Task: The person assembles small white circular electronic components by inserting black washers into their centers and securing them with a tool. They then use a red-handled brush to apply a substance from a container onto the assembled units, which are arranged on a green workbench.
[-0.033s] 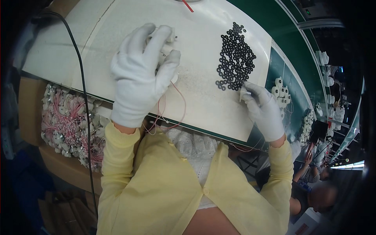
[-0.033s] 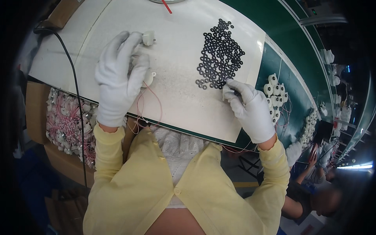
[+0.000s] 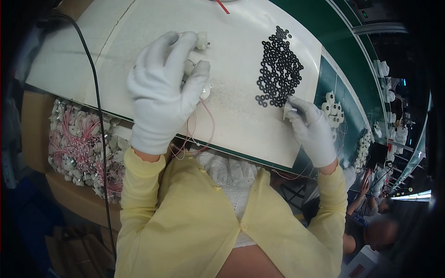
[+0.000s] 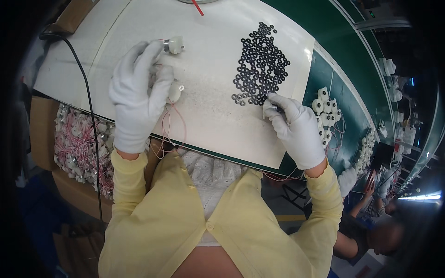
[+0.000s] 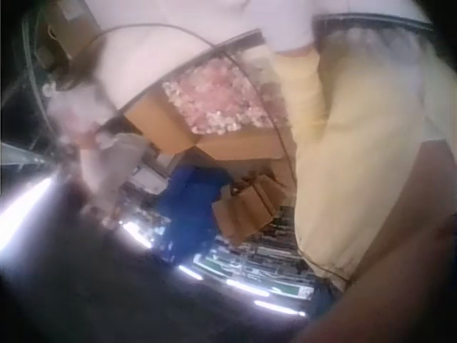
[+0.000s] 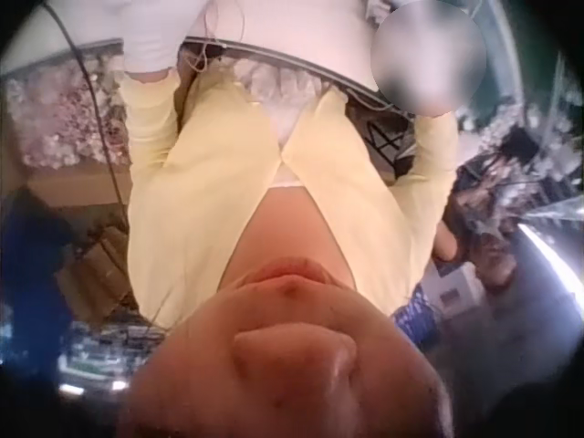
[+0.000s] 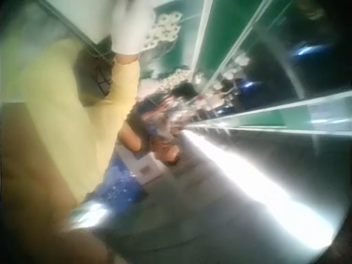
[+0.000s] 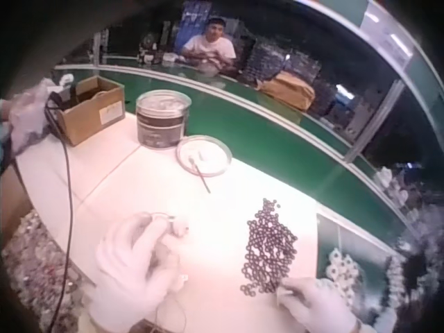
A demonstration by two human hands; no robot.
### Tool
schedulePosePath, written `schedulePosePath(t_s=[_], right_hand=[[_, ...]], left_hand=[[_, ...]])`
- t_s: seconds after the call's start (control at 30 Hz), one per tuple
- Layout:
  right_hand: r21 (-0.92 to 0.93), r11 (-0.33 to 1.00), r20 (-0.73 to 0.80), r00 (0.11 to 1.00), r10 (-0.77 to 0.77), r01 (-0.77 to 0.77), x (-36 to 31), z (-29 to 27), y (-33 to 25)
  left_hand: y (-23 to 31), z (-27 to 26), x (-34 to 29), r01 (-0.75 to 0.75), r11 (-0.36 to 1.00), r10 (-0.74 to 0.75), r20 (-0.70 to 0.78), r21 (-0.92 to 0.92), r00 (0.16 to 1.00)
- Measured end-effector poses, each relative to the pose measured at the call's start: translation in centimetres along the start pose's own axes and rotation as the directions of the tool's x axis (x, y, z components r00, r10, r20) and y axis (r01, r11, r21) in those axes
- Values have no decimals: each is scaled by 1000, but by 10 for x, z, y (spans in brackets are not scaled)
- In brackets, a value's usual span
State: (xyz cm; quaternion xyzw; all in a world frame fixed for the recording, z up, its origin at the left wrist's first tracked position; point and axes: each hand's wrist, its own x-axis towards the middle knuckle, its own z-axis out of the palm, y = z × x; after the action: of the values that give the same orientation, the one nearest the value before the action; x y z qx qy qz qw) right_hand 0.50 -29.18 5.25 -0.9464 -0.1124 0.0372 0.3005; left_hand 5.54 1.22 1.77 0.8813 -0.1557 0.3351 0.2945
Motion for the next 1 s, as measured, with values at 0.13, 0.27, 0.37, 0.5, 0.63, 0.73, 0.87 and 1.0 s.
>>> schedulePosePath(t_s=[0.13,0.27,0.37,0.5,0.63,0.73,0.87,1.0], right_hand=[[-354,892,-18,952,-306,281,9,2,3],[-571,756,50,933,-358,320,14,-4,-15],[-623,724,76,944,-321,297,12,-6,-16],[-602,742,179,955,-235,295,5,-15,-22],[-672,657,292,938,-188,342,-7,-18,-40],[-730,579,311,931,-192,363,-13,-15,-40],[-528,815,226,965,-135,238,-19,-10,-40],[117,928,108,933,343,-354,-41,5,-42]], left_hand=[[-3,-11,-20,102,993,-104,45,57,994],[-10,-10,-25,67,998,-67,69,2,995],[-9,-12,-24,65,997,-60,104,-49,993],[-10,-26,-28,22,996,3,281,-85,960],[-12,-33,-34,-48,998,58,346,-38,936],[-12,-30,-37,-54,999,53,341,-5,938],[-12,-21,-32,-81,997,80,213,-4,974],[-15,-19,-33,-132,991,133,140,-21,981]])
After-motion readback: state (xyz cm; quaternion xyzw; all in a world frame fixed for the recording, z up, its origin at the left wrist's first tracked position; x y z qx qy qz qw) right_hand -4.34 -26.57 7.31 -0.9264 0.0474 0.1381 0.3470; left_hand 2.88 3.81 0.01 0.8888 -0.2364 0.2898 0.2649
